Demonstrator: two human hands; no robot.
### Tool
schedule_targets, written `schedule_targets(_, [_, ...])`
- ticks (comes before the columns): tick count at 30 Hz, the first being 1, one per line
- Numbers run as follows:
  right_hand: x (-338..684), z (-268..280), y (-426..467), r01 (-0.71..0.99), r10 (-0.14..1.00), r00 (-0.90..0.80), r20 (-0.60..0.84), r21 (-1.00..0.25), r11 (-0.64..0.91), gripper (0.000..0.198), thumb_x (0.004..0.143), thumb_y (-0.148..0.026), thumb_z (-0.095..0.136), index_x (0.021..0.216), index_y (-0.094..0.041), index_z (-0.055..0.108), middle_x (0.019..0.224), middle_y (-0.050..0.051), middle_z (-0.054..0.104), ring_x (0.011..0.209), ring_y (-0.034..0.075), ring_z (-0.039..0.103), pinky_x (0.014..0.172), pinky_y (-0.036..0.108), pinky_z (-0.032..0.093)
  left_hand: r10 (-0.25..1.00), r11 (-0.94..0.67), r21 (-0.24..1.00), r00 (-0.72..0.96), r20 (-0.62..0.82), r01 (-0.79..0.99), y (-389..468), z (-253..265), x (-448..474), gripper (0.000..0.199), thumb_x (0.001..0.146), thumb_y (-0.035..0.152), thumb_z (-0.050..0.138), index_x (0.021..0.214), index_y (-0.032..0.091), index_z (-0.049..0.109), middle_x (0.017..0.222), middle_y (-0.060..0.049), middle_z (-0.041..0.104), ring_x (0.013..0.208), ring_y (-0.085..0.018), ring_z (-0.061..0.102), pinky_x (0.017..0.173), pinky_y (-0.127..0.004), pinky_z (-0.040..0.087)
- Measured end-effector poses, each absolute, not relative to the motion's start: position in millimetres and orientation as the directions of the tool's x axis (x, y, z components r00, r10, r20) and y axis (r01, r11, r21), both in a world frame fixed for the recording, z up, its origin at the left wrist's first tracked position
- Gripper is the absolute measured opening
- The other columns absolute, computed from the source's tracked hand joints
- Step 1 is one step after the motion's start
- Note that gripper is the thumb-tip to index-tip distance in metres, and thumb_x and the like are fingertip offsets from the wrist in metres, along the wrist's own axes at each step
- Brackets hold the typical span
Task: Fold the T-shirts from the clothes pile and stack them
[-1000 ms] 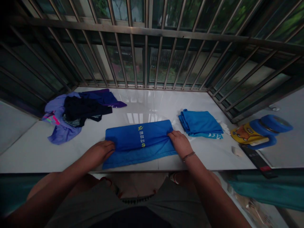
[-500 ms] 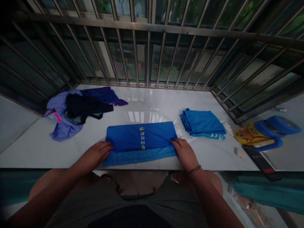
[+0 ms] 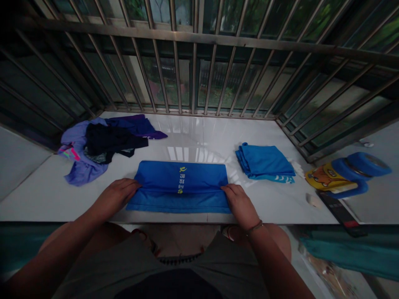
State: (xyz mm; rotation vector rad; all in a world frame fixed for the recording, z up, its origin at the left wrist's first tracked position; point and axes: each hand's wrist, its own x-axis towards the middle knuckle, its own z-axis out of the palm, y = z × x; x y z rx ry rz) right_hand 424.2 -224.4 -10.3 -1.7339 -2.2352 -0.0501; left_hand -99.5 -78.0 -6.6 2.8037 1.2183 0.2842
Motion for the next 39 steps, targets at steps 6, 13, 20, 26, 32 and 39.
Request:
schedule_targets(6, [430.5, -17.7, -233.2, 0.923, 0.895, -0.328, 0.302, -0.101, 0.372, 0.041, 0.101, -0.005, 0.052, 0.133, -0.020, 0.074, 0.123, 0.013, 0.077, 0.112, 0.027, 0.072, 0.101, 0.042, 0.063, 0.659, -0.752, 0.142, 0.731, 0.176, 0.644, -89.9, -18.1, -109.4, 0.035, 0.111, 0.021, 0.050, 0.125, 0.026, 0.082, 0.127, -0.010, 0.081, 0.115, -0.030, 0.074, 0.101, -0.045, 0.058])
schedule_targets(13, [437.8, -7.2, -232.1, 0.940, 0.887, -0.282, 0.365, -0.082, 0.332, 0.040, 0.104, -0.007, 0.052, 0.135, -0.018, 0.075, 0.124, 0.016, 0.075, 0.116, 0.030, 0.068, 0.104, 0.045, 0.061, 0.624, -0.777, 0.119, 0.732, 0.272, 0.618, -95.4, -20.8, -116.4, 0.037, 0.109, 0.017, 0.055, 0.135, 0.025, 0.079, 0.130, -0.011, 0.080, 0.117, -0.031, 0.073, 0.103, -0.047, 0.057])
schedule_targets(20, [440.8, -19.3, -234.0, 0.922, 0.900, -0.287, 0.329, -0.158, 0.352, 0.035, 0.106, -0.013, 0.054, 0.128, -0.022, 0.079, 0.121, 0.012, 0.079, 0.109, 0.027, 0.072, 0.100, 0.043, 0.063, 0.642, -0.766, 0.169, 0.751, 0.154, 0.621, -102.6, -10.5, -99.1, 0.029, 0.107, 0.017, 0.060, 0.125, 0.026, 0.081, 0.124, -0.009, 0.081, 0.112, -0.029, 0.074, 0.102, -0.046, 0.056])
schedule_targets(26, [442.8, -18.9, -252.6, 0.916, 0.916, -0.283, 0.283, -0.204, 0.346, 0.039, 0.102, -0.011, 0.053, 0.128, -0.022, 0.080, 0.119, 0.011, 0.080, 0.109, 0.027, 0.073, 0.099, 0.043, 0.063, 0.658, -0.740, 0.248, 0.750, 0.070, 0.626, -112.7, 11.5, -92.6, 0.024, 0.112, 0.033, 0.059, 0.107, 0.025, 0.081, 0.105, -0.007, 0.079, 0.098, -0.026, 0.072, 0.096, -0.045, 0.056])
schedule_targets(32, [443.2, 5.9, -216.7, 0.932, 0.945, -0.247, 0.215, -0.214, 0.292, 0.031, 0.106, -0.021, 0.053, 0.119, -0.021, 0.081, 0.117, 0.012, 0.081, 0.109, 0.030, 0.073, 0.103, 0.048, 0.060, 0.700, -0.698, 0.296, 0.709, 0.089, 0.652, -69.9, 21.4, -76.4, 0.034, 0.113, 0.039, 0.051, 0.117, 0.023, 0.080, 0.118, -0.012, 0.080, 0.112, -0.030, 0.073, 0.104, -0.046, 0.057])
schedule_targets(39, [433.7, 27.0, -103.7, 0.964, 0.974, -0.224, -0.036, -0.153, 0.216, 0.060, 0.102, -0.030, 0.071, 0.158, -0.011, 0.061, 0.157, 0.024, 0.064, 0.145, 0.036, 0.062, 0.123, 0.049, 0.049, 0.753, -0.558, 0.263, 0.614, -0.236, 0.787, 33.0, 25.0, -32.8, 0.065, 0.086, 0.040, 0.083, 0.145, 0.017, 0.071, 0.134, -0.017, 0.078, 0.124, -0.036, 0.073, 0.107, -0.042, 0.055])
